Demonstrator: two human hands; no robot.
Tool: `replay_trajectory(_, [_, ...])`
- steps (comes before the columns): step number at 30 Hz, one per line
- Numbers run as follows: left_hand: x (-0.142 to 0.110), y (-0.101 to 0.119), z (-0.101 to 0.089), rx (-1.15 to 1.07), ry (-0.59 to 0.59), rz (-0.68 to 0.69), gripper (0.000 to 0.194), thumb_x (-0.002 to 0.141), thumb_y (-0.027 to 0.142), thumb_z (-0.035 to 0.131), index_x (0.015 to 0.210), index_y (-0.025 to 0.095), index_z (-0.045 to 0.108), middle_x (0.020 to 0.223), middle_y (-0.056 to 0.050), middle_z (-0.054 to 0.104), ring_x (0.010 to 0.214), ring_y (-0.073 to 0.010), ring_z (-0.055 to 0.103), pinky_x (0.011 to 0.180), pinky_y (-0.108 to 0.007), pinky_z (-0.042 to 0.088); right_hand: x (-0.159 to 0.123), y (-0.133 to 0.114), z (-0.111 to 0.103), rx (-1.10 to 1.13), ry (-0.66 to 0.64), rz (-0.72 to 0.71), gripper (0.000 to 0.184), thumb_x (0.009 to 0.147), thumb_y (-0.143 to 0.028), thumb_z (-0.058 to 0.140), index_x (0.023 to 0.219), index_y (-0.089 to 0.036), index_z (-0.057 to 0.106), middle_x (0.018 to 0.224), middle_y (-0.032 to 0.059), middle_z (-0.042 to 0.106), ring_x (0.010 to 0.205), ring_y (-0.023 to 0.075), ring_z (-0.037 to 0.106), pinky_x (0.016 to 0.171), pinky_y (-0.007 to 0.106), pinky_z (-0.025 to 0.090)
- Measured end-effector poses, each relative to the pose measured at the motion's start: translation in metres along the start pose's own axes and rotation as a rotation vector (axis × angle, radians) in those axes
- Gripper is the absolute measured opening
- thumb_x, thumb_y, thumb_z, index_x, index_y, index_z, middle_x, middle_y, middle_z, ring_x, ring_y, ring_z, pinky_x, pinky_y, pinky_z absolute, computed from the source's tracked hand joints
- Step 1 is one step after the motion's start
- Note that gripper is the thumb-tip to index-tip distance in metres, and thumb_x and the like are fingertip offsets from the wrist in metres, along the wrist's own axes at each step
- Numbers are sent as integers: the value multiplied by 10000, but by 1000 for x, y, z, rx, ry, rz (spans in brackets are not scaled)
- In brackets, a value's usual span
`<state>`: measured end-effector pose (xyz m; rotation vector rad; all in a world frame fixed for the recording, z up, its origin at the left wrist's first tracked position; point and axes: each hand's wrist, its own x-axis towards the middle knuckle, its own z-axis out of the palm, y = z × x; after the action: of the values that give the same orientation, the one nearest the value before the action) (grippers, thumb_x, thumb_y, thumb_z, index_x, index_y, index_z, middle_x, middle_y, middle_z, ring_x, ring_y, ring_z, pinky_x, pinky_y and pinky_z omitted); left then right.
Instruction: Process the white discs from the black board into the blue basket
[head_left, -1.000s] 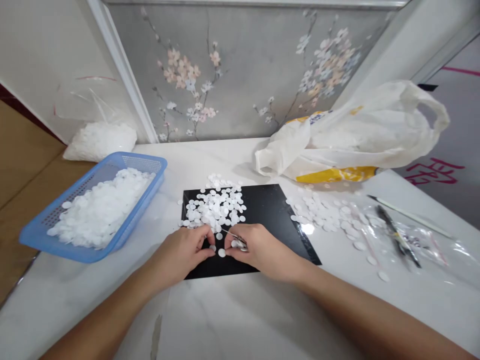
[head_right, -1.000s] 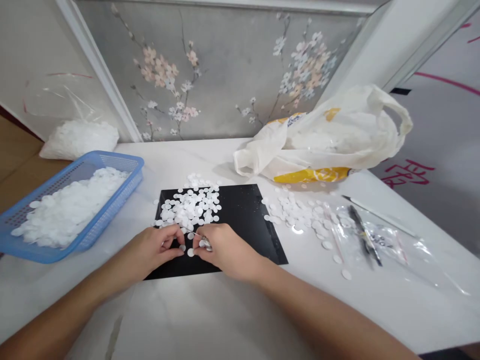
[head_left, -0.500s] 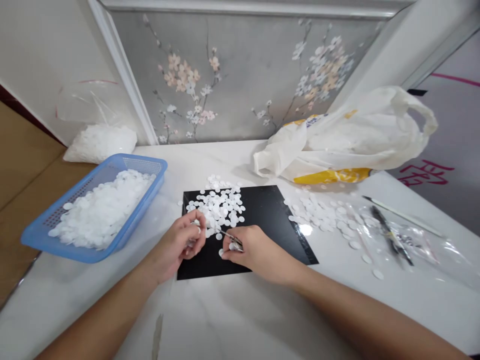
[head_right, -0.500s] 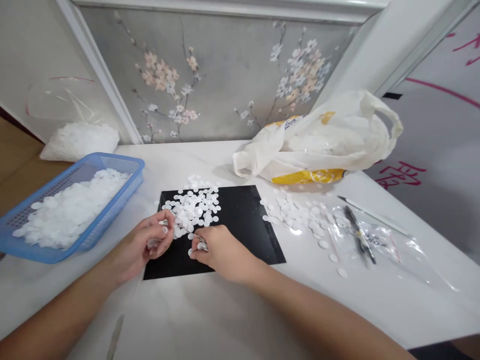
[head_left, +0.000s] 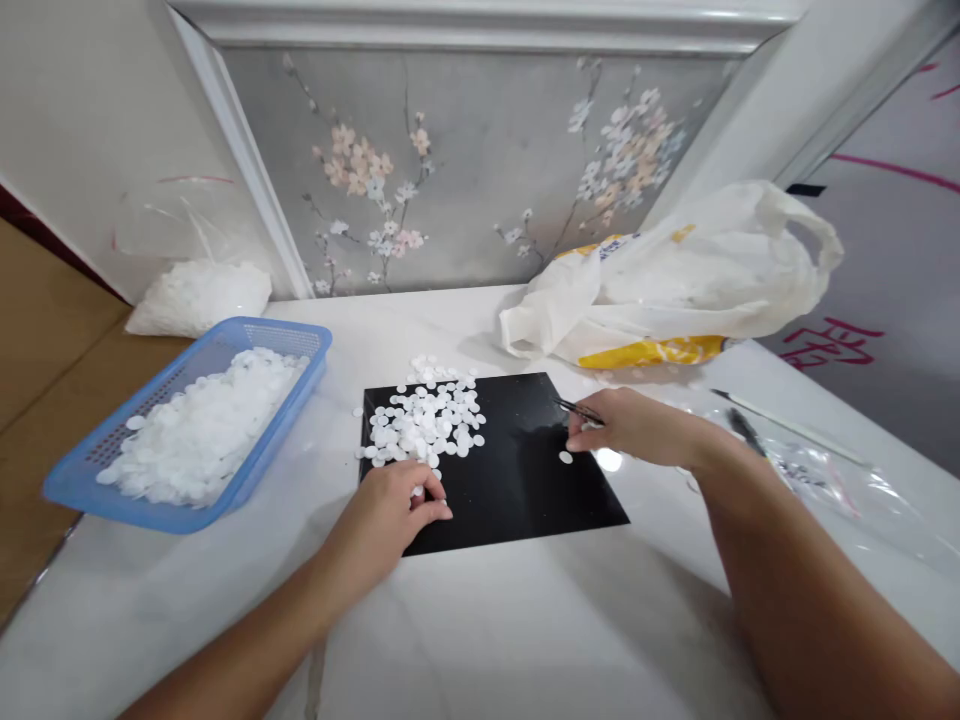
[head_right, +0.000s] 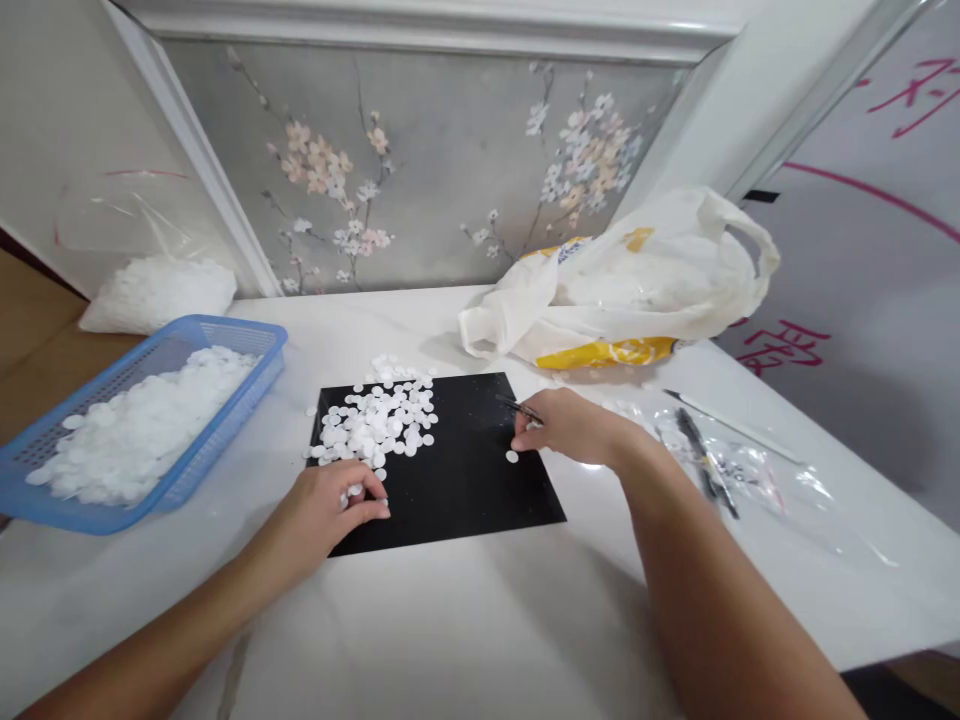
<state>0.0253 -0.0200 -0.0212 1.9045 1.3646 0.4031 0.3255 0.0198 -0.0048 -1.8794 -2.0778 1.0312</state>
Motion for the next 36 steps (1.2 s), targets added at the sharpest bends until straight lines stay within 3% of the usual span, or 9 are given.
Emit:
replay_trajectory(4, [0,-1,3,56,-33,20,85,736,210,626,662,213,584,712,20,593,660,-156,513,603,-256,349,6,-18,18,204,218,-48,171,788,-331,547,693,-193,583,546,-26,546,475,108,443,476,242,323])
replay_trajectory(7, [-1,2,-3,-56,-71,-7,108,758,252,600,680,205,543,691,30,560,617,-131,474,568,-241,322,12,-38,44,222,198,-185,129,822,-304,538,790,-195,601,687,-12,611,596,128,534,583,249,385])
replay_trajectory(13, [4,5,-23,-973,-54,-239,228,713,167,512,600,195,317,547,62,411,448,-65,195,415,-215,121,15,-58,74,-5,173,-338,86,865,-198,501,786,-185,533,801,34,618,709,160,557,653,267,382])
replay_trajectory(17, [6,0,-26,-1177,-18,-277,97,635,118,493,682,191,452,527,57,407,440,-69,199,397,-220,94,14,-58,74,-15,214,-357,130,875,-192,448,752,-185,488,734,34,583,646,149,522,619,270,363])
replay_trajectory(19, [6,-1,-24,-1108,-39,-272,43,699,186,470,665,177,493,535,38,425,436,-68,235,398,-224,100,14,-57,74,161,196,-287,105,857,-218,464,757,-192,479,680,8,568,583,127,488,576,255,358])
replay_trajectory(23, [5,-2,-15,-639,43,-180,393,841,395,451,522,175,389,527,37,386,453,-73,293,436,-230,183,11,-55,72,742,16,-73,143,828,-301,490,754,-201,419,663,-13,575,505,85,425,442,197,293])
replay_trajectory(27, [5,0,-5,67,135,-30,214,830,361,528,675,213,523,528,64,385,500,-104,375,517,-234,254,12,-53,70,983,-79,-47,236,748,-362,617,758,-182,464,666,-10,571,504,63,391,420,177,226])
replay_trajectory(31, [7,1,-1,372,139,-45,63,821,312,554,799,262,584,545,71,441,494,-122,427,517,-235,258,19,-52,73,917,-56,-78,268,736,-407,656,746,-169,534,609,-31,509,485,64,364,439,199,245])
replay_trajectory(36, [9,-1,-3,399,106,-71,77,816,329,578,827,269,624,567,68,493,520,-128,477,535,-233,294,24,-58,80,408,193,-287,114,795,-267,623,723,-185,590,673,-24,564,628,116,498,602,233,362])
